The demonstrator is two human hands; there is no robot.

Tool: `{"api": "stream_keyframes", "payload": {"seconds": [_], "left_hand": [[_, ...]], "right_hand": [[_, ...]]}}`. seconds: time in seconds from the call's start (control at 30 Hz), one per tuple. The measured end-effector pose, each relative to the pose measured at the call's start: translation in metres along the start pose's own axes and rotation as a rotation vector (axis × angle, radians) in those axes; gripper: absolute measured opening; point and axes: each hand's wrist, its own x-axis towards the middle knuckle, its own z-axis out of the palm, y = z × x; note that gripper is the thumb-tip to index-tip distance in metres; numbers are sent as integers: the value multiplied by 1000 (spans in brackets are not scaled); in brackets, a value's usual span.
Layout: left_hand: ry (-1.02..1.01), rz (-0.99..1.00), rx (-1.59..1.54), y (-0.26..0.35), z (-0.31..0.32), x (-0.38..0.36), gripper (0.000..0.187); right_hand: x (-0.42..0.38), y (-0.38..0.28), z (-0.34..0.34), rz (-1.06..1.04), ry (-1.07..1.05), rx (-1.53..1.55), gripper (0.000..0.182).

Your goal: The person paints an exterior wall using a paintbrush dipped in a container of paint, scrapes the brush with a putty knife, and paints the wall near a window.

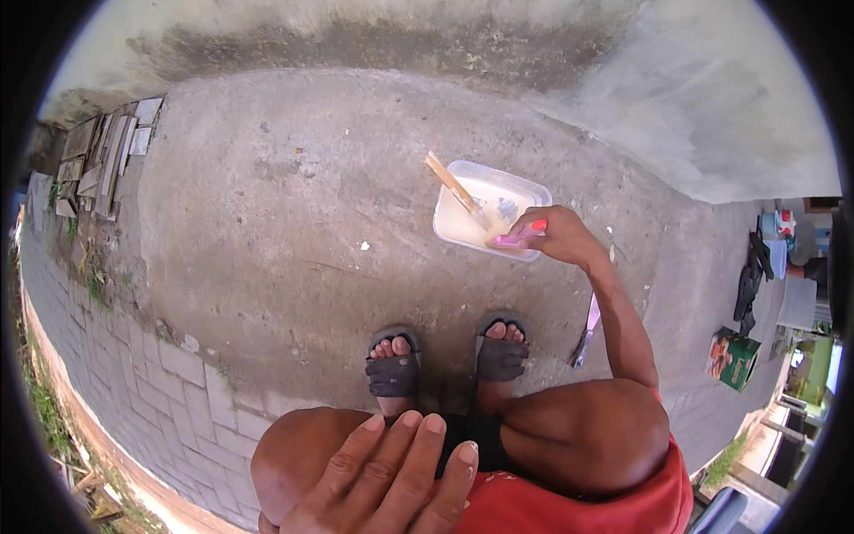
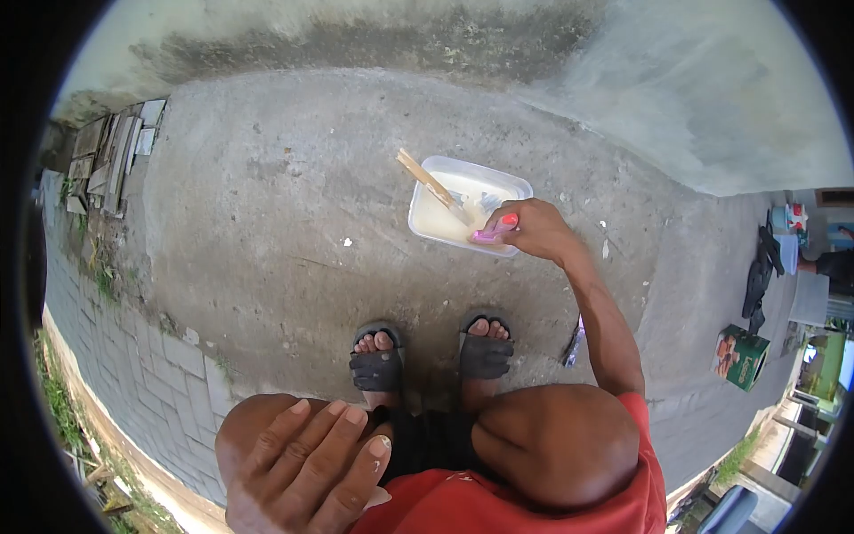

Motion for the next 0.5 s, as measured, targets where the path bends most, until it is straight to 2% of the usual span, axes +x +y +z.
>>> {"api": "stream_keyframes", "payload": {"seconds": [0.1, 0.23, 0.33, 0.4, 0.47, 0.5], "left_hand": [[-23, 0, 6, -1, -1, 2, 36], [-11, -19, 5, 0, 1, 3, 36], [-28, -21, 11, 1, 1, 4, 37], [-26, 17, 46, 1, -1, 7, 37], [-43, -20, -10, 2, -1, 10, 40], [-2, 32, 40, 1, 0, 11, 40]], "right_hand": [[5, -3, -4, 55, -5, -62, 22], [2, -1, -14, 16, 63, -61, 21], [-10, -10, -18, 87, 132, 95, 22], [-7, -2, -7, 55, 293, -23, 20], [-4, -1, -2, 29, 297, -53, 20], [-6, -3, -2, 23, 389, -11, 19]]}}
